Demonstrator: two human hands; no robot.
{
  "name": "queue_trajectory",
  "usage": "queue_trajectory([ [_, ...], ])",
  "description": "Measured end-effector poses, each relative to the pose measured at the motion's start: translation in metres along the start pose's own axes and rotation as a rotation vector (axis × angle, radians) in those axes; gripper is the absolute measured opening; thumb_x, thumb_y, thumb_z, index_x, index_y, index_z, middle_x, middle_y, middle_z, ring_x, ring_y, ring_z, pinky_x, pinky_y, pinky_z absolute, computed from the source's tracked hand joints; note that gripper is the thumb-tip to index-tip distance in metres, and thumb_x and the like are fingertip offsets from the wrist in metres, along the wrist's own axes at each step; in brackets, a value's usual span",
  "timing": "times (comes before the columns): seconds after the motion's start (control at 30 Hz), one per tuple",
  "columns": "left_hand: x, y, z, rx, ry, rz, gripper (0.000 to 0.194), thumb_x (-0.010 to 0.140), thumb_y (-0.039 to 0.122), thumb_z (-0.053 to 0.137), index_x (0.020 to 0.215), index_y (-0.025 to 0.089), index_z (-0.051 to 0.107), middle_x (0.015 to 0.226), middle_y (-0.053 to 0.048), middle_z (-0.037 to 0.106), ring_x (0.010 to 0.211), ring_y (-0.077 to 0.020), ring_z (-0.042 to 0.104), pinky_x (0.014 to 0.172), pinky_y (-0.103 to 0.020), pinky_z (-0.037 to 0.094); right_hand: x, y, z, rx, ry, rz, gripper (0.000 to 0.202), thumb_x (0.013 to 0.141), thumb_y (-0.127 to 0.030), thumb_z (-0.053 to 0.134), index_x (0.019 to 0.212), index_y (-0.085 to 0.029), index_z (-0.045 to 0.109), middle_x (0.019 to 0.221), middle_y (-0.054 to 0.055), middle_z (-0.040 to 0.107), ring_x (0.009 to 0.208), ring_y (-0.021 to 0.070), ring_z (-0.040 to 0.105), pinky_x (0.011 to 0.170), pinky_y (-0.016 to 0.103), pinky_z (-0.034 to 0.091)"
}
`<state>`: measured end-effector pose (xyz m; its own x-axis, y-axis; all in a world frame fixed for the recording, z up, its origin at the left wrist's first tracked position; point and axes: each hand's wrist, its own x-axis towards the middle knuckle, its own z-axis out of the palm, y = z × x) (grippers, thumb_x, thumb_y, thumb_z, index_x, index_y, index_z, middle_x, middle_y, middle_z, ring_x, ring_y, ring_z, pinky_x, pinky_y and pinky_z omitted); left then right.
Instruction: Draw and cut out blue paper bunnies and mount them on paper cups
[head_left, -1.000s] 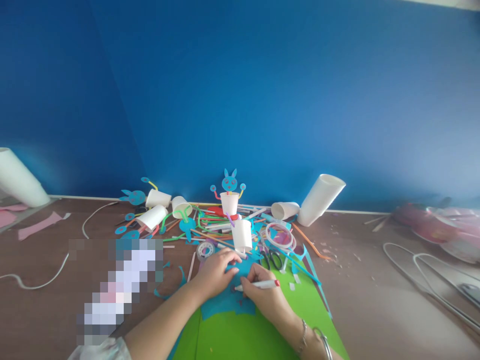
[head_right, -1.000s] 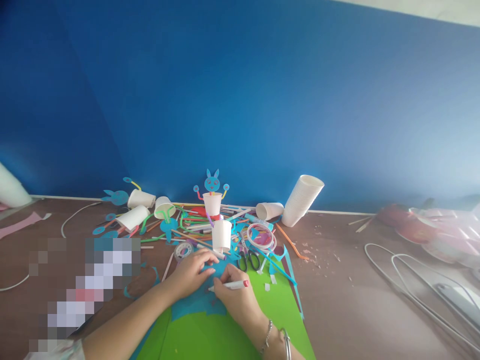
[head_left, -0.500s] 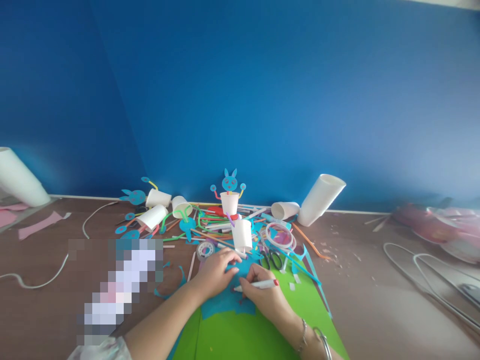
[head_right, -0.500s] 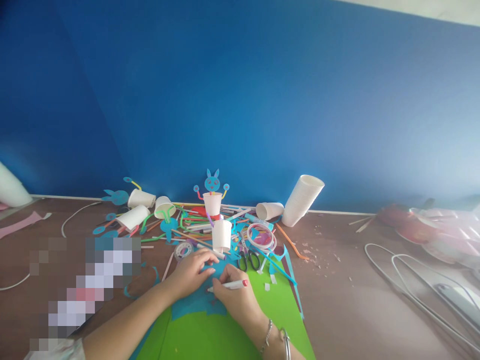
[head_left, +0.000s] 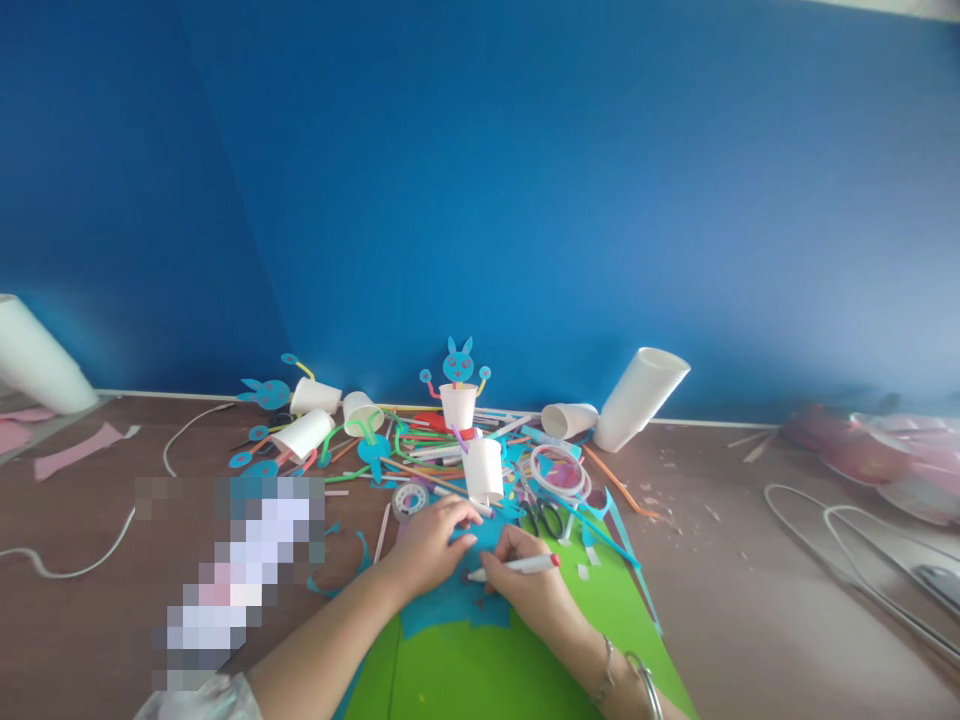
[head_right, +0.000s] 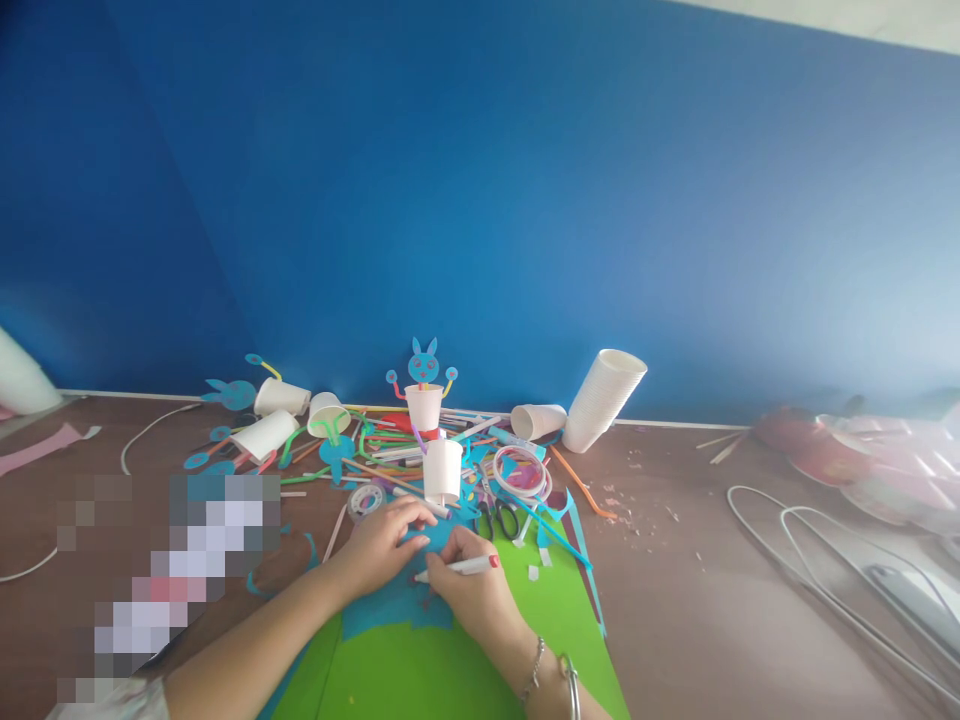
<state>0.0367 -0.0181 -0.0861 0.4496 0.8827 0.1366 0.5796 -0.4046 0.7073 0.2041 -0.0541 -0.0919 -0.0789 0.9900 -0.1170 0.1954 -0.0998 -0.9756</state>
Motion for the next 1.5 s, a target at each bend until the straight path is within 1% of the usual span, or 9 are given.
queue_trajectory([
  [0.2,0.0,0.002,-0.001,0.003,-0.001,-0.002,0.021,0.077,0.016,0.056,0.096,0.023,0.063,0.102,-0.003,0.065,0.087,-0.0181,0.06,0.078,-0.028,0.044,0.003,-0.007,-0.013,0.317,0.105,0.083,0.036,0.066,-0.043,0.069,0.054,-0.021,0.043,0.038,-0.004,0.054,0.033,0.0053,0.034,0.036,0.018,0.022],
  [0.4,-0.001,0.003,-0.002,0.008,-0.014,-0.01,0.021,0.078,0.015,0.055,0.095,0.023,0.063,0.104,-0.002,0.066,0.087,-0.0181,0.06,0.078,-0.029,0.046,0.003,-0.005,-0.024,0.481,0.202,0.024,0.045,0.077,-0.052,0.062,0.055,-0.021,0.04,0.036,-0.01,0.033,0.035,0.0044,0.022,0.036,0.019,0.013],
  [0.63,-0.001,0.002,-0.001,-0.017,0.015,0.023,0.018,0.081,0.015,0.054,0.093,0.024,0.064,0.111,-0.001,0.066,0.101,-0.0198,0.059,0.087,-0.03,0.044,0.002,-0.002,-0.031,0.458,0.109,-0.011,0.034,0.069,-0.038,0.074,0.061,-0.021,0.046,0.045,-0.009,0.04,0.042,0.0076,0.031,0.042,0.021,0.021],
  [0.8,-0.003,0.001,-0.003,-0.06,0.055,0.009,0.028,0.087,0.011,0.039,0.097,0.02,0.064,0.1,-0.004,0.068,0.092,-0.0175,0.062,0.083,-0.029,0.045,0.002,-0.004,-0.03,0.486,0.167,0.061,0.042,0.079,-0.056,0.059,0.06,-0.021,0.049,0.038,-0.008,0.038,0.037,0.0077,0.027,0.038,0.022,0.016],
  [0.9,-0.004,0.002,-0.006,-0.076,0.083,0.01,0.031,0.091,0.014,0.033,0.102,0.02,0.062,0.092,-0.005,0.067,0.087,-0.0168,0.062,0.078,-0.027,0.046,0.005,-0.005,-0.033,0.586,0.175,0.08,0.044,0.077,-0.058,0.061,0.058,-0.02,0.048,0.036,-0.008,0.037,0.037,0.0074,0.029,0.037,0.021,0.018],
  [1.07,-0.009,0.027,-0.009,0.109,0.152,-0.007,0.032,0.084,0.005,0.035,0.094,0.02,0.061,0.098,-0.006,0.066,0.093,-0.019,0.062,0.082,-0.028,0.047,0.009,-0.005,-0.04,0.698,0.151,0.085,0.042,0.072,-0.047,0.07,0.053,-0.02,0.044,0.04,-0.007,0.039,0.04,0.0079,0.033,0.039,0.021,0.027],
  [1.17,-0.021,0.053,0.001,0.378,-0.068,0.104,0.026,0.083,0.007,0.04,0.09,0.019,0.062,0.092,-0.006,0.066,0.074,-0.0193,0.064,0.067,-0.029,0.05,0.011,-0.005,-0.041,0.749,0.148,0.114,0.04,0.072,-0.046,0.07,0.054,-0.021,0.044,0.042,-0.007,0.038,0.041,0.0084,0.033,0.039,0.022,0.029],
  [1.3,-0.042,0.078,0.03,0.551,-0.31,0.343,0.016,0.08,0.017,0.05,0.093,0.016,0.06,0.093,-0.011,0.066,0.065,-0.0227,0.066,0.05,-0.029,0.05,0.011,-0.005,-0.04,0.769,0.124,0.094,0.035,0.073,-0.044,0.07,0.057,-0.021,0.048,0.043,-0.007,0.04,0.042,0.0092,0.036,0.04,0.022,0.03],
  [1.5,-0.056,0.078,0.064,0.683,-0.325,0.246,0.039,0.088,0.023,0.044,0.125,0.013,0.05,0.128,-0.027,0.054,0.049,-0.0206,0.067,0.037,-0.027,0.046,0.011,-0.006,-0.04,0.74,0.108,0.084,0.035,0.072,-0.044,0.07,0.057,-0.02,0.05,0.044,-0.006,0.043,0.045,0.0102,0.039,0.041,0.023,0.03],
])
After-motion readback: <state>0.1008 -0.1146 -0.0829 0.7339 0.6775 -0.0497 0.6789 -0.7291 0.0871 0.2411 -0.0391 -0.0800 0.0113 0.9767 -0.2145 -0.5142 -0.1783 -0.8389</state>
